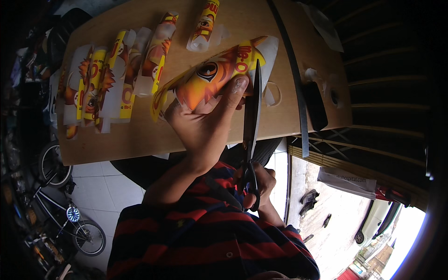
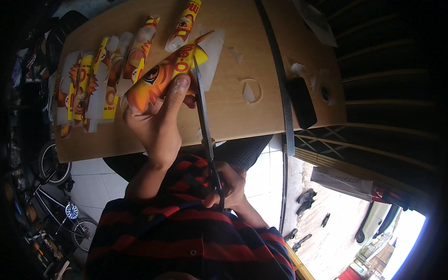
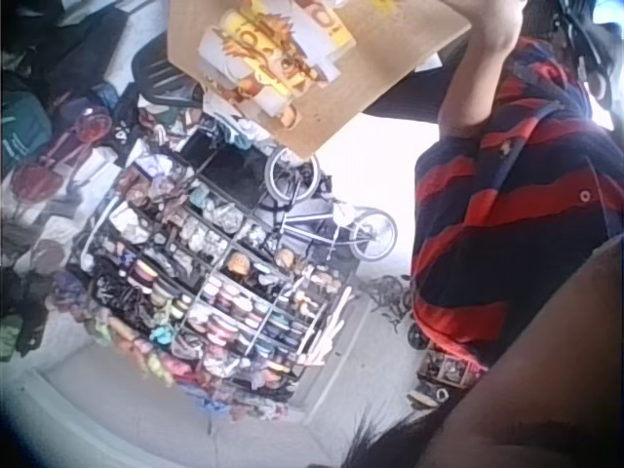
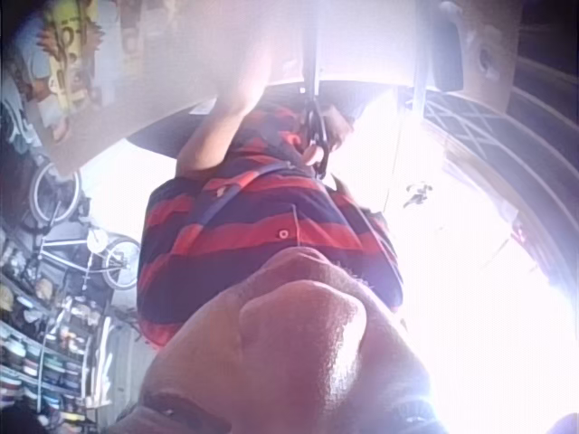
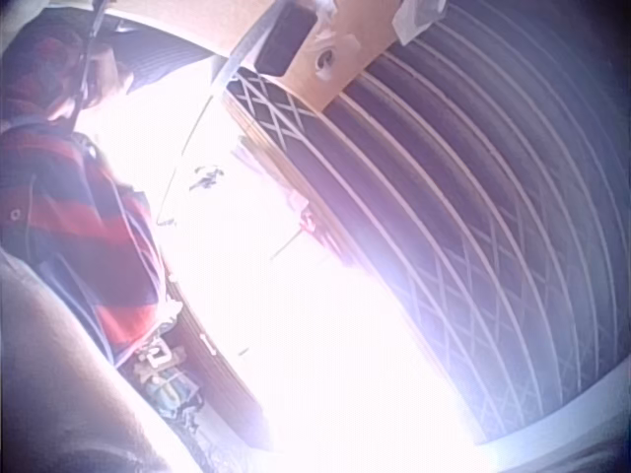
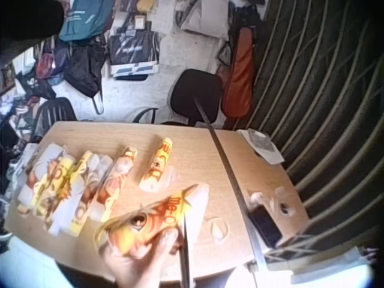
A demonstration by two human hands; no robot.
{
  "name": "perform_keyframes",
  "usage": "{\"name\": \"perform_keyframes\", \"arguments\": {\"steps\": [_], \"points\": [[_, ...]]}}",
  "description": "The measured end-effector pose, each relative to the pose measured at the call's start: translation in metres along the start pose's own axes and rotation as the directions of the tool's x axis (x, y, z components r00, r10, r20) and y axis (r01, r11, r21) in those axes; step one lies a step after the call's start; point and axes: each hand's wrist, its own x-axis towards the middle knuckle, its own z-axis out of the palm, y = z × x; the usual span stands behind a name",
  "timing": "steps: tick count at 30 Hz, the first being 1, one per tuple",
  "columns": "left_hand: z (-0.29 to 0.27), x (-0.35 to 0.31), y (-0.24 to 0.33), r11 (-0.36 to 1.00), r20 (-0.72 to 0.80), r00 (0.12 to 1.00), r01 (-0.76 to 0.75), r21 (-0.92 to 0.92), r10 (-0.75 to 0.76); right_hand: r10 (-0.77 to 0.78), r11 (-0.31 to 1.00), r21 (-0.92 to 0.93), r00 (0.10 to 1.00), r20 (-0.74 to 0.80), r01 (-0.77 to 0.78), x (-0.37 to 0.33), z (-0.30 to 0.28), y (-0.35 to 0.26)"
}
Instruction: The person uses shears to cut out pet food labels from a printed sheet and then stacks the cut labels on a table.
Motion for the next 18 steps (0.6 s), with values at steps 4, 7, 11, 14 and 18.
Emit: {"name": "perform_keyframes", "arguments": {"steps": [4,7,11,14,18], "points": [[0.001,-0.002,0.002,1.000,0.009,1.000,0.002,-0.026,-0.002,0.025,1.000,-0.003,1.000,0.014,-0.025,-0.006,-0.004,0.003],[-0.002,-0.001,0.007,1.000,0.028,0.999,0.024,0.001,-0.024,-0.022,0.999,-0.028,1.000,0.022,0.023,-0.003,-0.008,0.004],[-0.011,0.003,0.010,0.994,0.110,0.993,0.026,0.102,-0.038,-0.051,0.998,-0.017,0.997,0.056,0.052,0.001,-0.020,0.001],[-0.010,0.004,0.011,0.998,0.108,0.994,0.007,0.064,-0.013,-0.026,0.998,-0.051,0.997,0.066,0.029,0.000,-0.024,0.001],[-0.009,0.003,0.011,1.000,0.104,0.994,0.022,0.016,-0.024,0.001,0.994,-0.112,0.998,0.060,0.005,-0.002,-0.024,0.000]]}}
